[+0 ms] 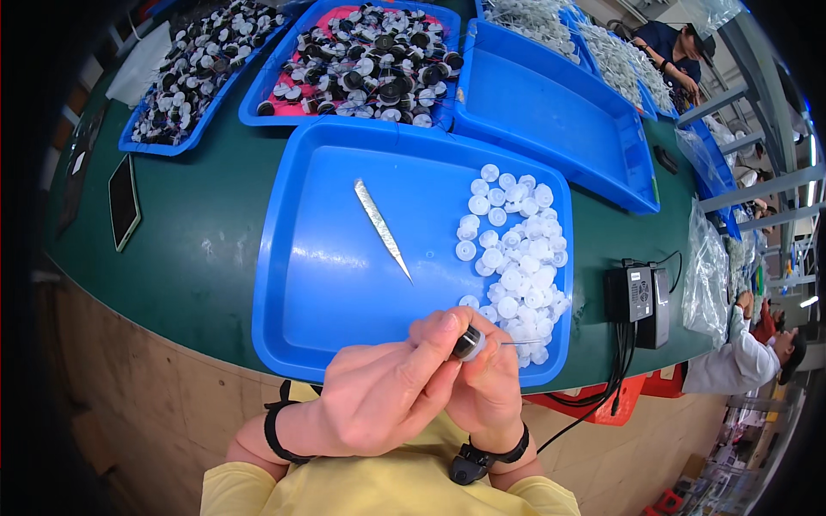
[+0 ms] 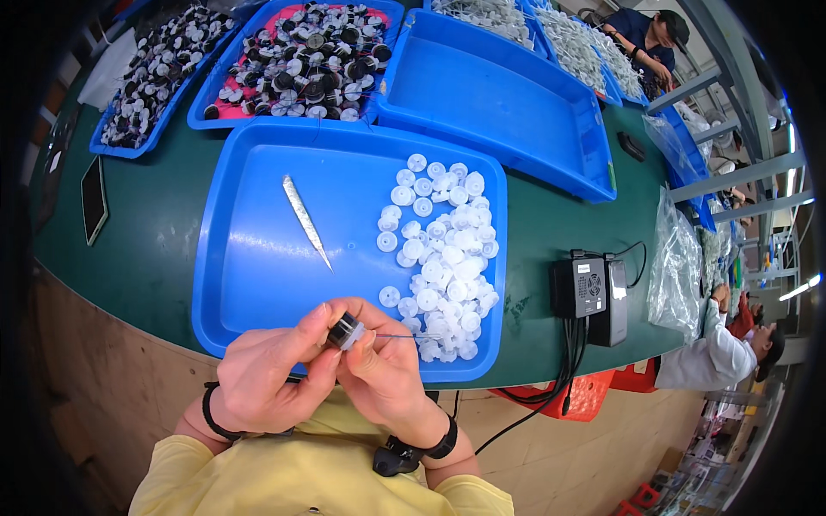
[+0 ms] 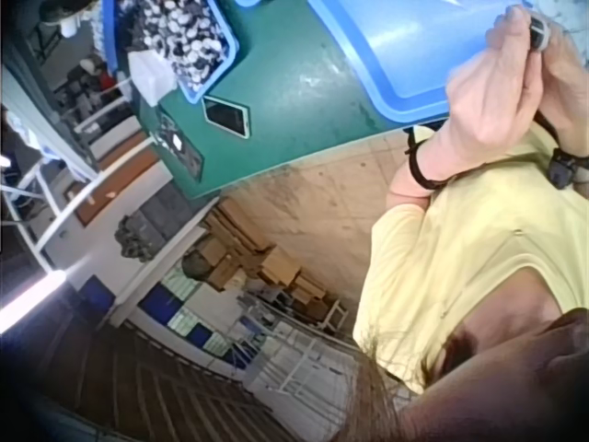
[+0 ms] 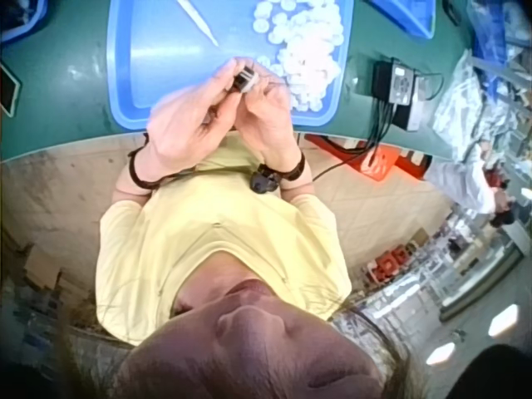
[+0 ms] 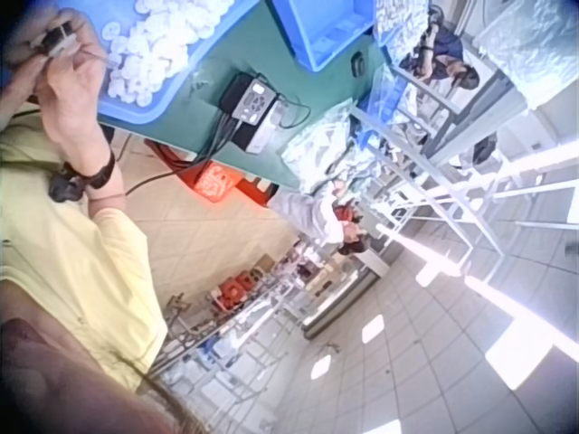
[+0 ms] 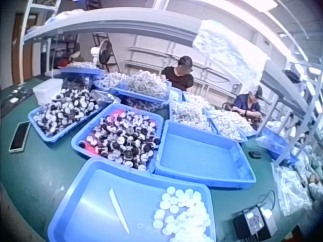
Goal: Assembling small plastic components at a factory workstation.
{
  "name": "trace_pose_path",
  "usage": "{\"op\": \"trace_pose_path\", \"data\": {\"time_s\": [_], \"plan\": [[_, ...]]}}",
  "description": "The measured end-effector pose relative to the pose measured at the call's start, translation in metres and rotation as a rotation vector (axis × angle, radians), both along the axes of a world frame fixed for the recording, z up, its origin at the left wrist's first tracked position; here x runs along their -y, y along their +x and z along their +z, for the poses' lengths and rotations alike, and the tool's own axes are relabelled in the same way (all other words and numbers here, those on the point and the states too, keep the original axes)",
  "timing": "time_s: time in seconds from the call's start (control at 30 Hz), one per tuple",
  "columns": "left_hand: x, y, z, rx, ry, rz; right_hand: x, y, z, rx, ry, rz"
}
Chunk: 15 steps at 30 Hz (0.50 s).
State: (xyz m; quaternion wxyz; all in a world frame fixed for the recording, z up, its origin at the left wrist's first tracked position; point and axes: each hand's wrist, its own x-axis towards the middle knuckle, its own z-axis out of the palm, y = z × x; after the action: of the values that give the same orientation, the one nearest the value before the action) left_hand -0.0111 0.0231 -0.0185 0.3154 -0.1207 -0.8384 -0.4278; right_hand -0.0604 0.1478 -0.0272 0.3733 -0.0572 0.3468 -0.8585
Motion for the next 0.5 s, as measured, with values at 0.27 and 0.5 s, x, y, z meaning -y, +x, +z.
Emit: {"op": "trace_pose_path", "data": {"time_s": [0.27,0.5], "plan": [[-0.005,0.001,0.001,0.043,0.033,-0.025,0.001,0.000,-0.007,-0.189,-0.047,-0.132],[0.011,0.003,0.010,0.546,1.076,-0.491,-0.009,-0.012,0.008,-1.206,0.392,-0.501]]}}
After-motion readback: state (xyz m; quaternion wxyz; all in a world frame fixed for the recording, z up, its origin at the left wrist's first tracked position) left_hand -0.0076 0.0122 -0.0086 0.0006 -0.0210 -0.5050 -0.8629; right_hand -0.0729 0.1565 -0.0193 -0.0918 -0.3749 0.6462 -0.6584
